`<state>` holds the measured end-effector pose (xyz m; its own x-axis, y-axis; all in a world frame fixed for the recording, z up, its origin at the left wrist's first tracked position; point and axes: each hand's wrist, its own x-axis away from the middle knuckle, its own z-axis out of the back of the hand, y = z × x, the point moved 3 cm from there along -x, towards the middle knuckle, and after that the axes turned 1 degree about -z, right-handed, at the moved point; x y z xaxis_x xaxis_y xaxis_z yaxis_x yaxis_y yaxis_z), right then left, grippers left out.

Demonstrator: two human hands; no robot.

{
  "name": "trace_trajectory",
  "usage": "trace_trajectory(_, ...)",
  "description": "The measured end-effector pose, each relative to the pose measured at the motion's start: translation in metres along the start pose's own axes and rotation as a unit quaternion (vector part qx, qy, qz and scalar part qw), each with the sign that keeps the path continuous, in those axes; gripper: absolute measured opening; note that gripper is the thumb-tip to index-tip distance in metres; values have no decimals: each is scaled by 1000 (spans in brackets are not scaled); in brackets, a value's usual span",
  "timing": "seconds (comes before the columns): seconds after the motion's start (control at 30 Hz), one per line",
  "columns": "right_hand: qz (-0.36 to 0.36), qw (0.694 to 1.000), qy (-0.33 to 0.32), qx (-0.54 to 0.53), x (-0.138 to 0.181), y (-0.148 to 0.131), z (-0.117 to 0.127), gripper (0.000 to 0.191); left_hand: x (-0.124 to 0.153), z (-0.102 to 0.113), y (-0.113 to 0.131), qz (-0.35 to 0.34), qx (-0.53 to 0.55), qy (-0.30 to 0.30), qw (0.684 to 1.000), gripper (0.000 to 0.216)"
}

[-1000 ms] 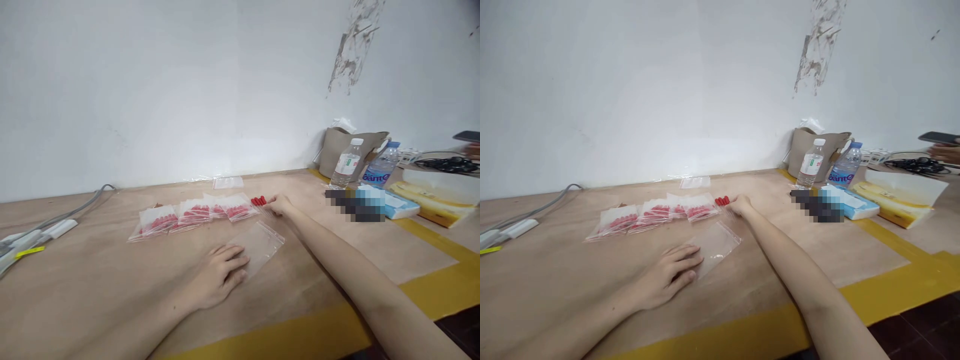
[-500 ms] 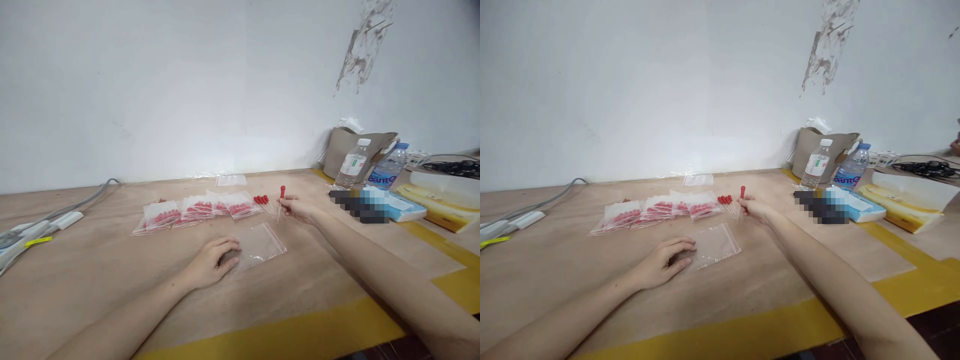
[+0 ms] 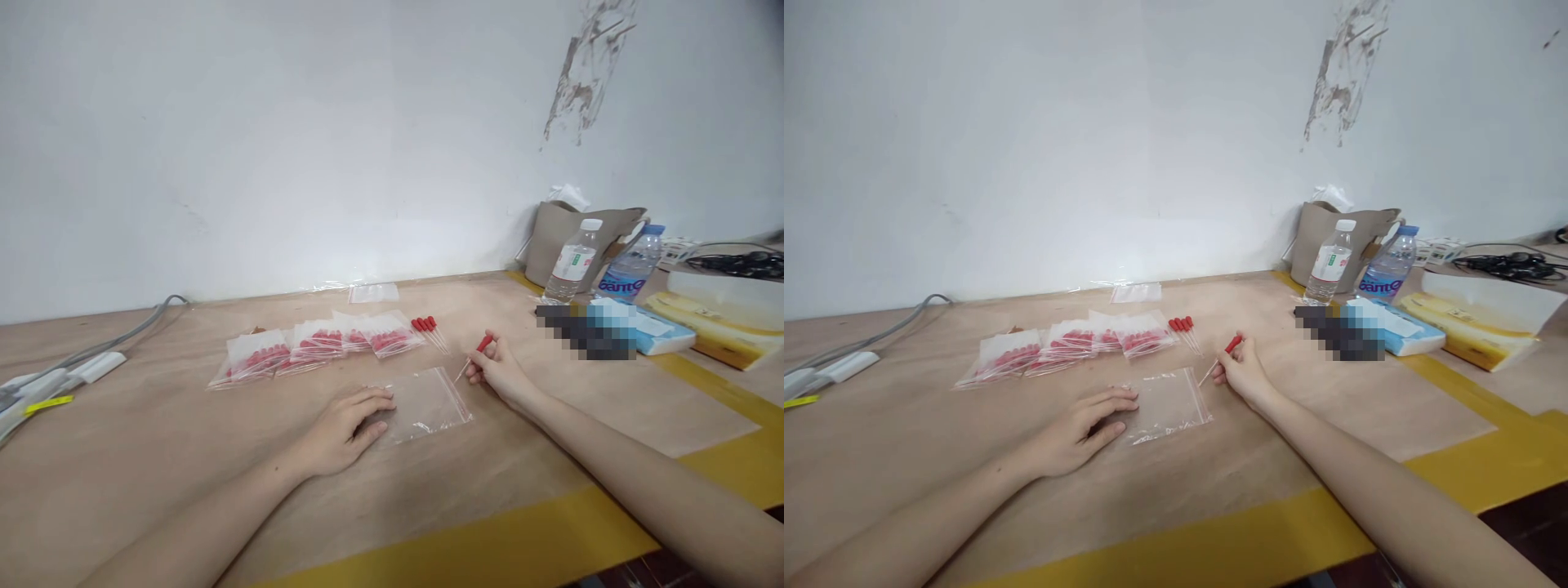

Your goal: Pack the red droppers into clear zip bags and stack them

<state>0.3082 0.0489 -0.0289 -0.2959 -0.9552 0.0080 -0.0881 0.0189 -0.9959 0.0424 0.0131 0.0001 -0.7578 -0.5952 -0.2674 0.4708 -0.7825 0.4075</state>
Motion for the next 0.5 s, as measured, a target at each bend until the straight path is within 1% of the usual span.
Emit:
trace_trajectory(0.13,-17,999,-13,-29,6,-2,-3,48,0,0,1,1,3,-7,1000,28)
trace_trajectory(0.23,-26,999,1,-37,6,-5,1,42,0,0,2,3,2,-8,1000,28)
trace_trajectory(0.3,-15,999,17,-29,6,-7,4,40,0,0,2,4,2,-5,1000,28)
trace_trajectory(0.37,-5,1000,22,-20,5,-8,6,40,0,0,2,5,0,-1,1000,28)
trace_trajectory(0.5,-3,1000,-9,4,6,-5,5,47,0,1,2,1,-1,6,1000,28)
